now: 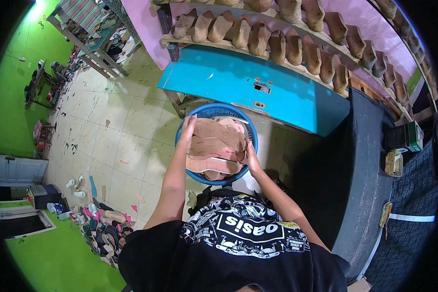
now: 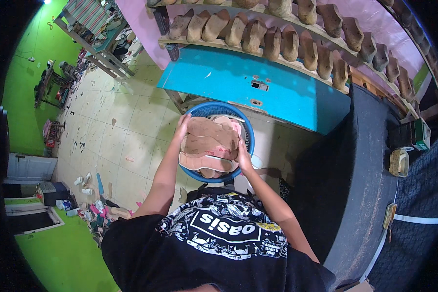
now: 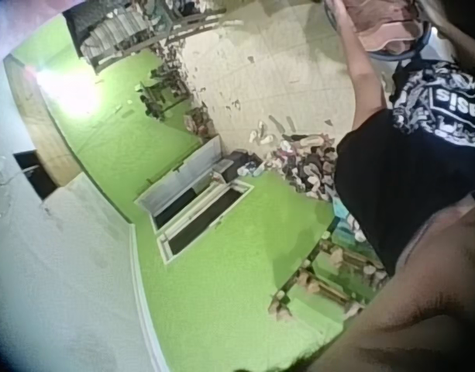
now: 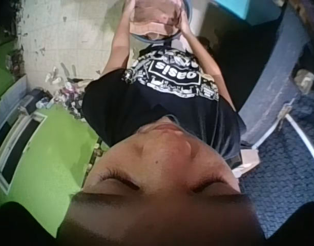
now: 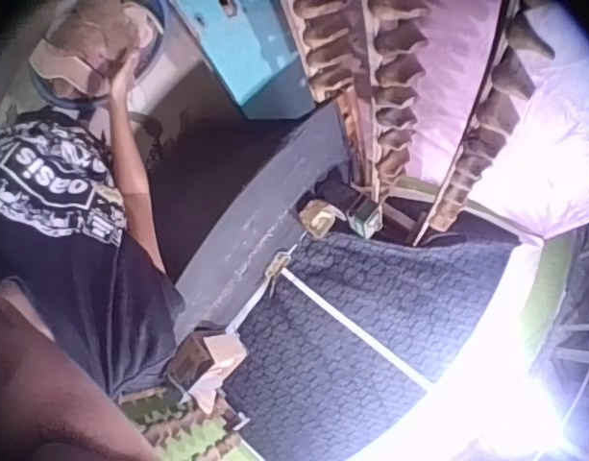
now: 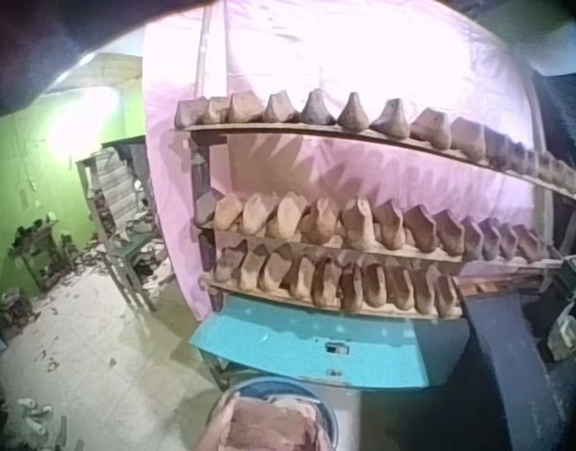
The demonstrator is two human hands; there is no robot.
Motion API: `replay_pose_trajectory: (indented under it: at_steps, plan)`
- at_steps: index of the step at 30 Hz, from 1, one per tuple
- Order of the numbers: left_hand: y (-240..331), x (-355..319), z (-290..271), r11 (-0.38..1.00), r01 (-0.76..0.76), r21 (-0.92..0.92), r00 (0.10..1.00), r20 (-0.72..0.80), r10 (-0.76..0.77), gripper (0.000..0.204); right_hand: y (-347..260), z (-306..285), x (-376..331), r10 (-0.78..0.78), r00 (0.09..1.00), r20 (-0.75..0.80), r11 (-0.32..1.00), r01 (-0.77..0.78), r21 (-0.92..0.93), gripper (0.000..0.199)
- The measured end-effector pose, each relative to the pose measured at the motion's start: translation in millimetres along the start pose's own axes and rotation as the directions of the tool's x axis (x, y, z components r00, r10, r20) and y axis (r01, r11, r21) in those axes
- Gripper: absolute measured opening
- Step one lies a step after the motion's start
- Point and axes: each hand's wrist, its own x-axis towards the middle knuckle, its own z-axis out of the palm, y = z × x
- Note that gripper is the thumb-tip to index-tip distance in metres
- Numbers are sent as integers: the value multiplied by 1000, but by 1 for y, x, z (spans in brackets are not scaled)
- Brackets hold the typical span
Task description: The person picks shoe soles from a bucket, applies glue to them using a brush on a workbench, and places them back into the bucket.
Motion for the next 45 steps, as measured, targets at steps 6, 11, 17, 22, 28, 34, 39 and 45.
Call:
replay_pose_trajectory:
  at_steps: [6, 11, 17, 22, 28, 34, 39, 45]
  plan:
    - [3, -1, -2, 990, 57, 128, 998, -17, -55, 46, -11, 3, 0, 45, 994, 98, 995, -53, 87, 66]
    - [-11, 9, -3, 957, 79, 278, 997, -44, -69, 46, -14, 0, -2, 50, 999, 11, 997, -51, 62, 64]
    - [0, -11, 11, 803, -216, 556, 957, -42, 287, 42, -31, -11, -18, 38, 999, -34, 999, -39, -20, 61]
    - [47, -69, 40, 613, -401, 681, 910, 221, 350, 42, 6, -47, -30, -311, 943, -116, 920, 269, -284, 53]
    - [77, -120, 111, 548, -656, 519, 752, 510, 418, 39, -49, -84, -97, -520, 843, -141, 588, 233, -775, 59]
    - [97, -167, 209, 425, -844, 328, 503, 759, 414, 37, -68, -132, -176, -584, 699, -413, 411, -185, -893, 60]
    - [125, -239, 302, 304, -952, 41, 179, 880, 441, 36, -69, -172, -262, -565, 495, -659, 449, -486, -750, 61]
    - [131, -358, 378, 247, -906, -344, -212, 873, 440, 37, -57, -211, -376, -529, 256, -809, 511, -665, -545, 61]
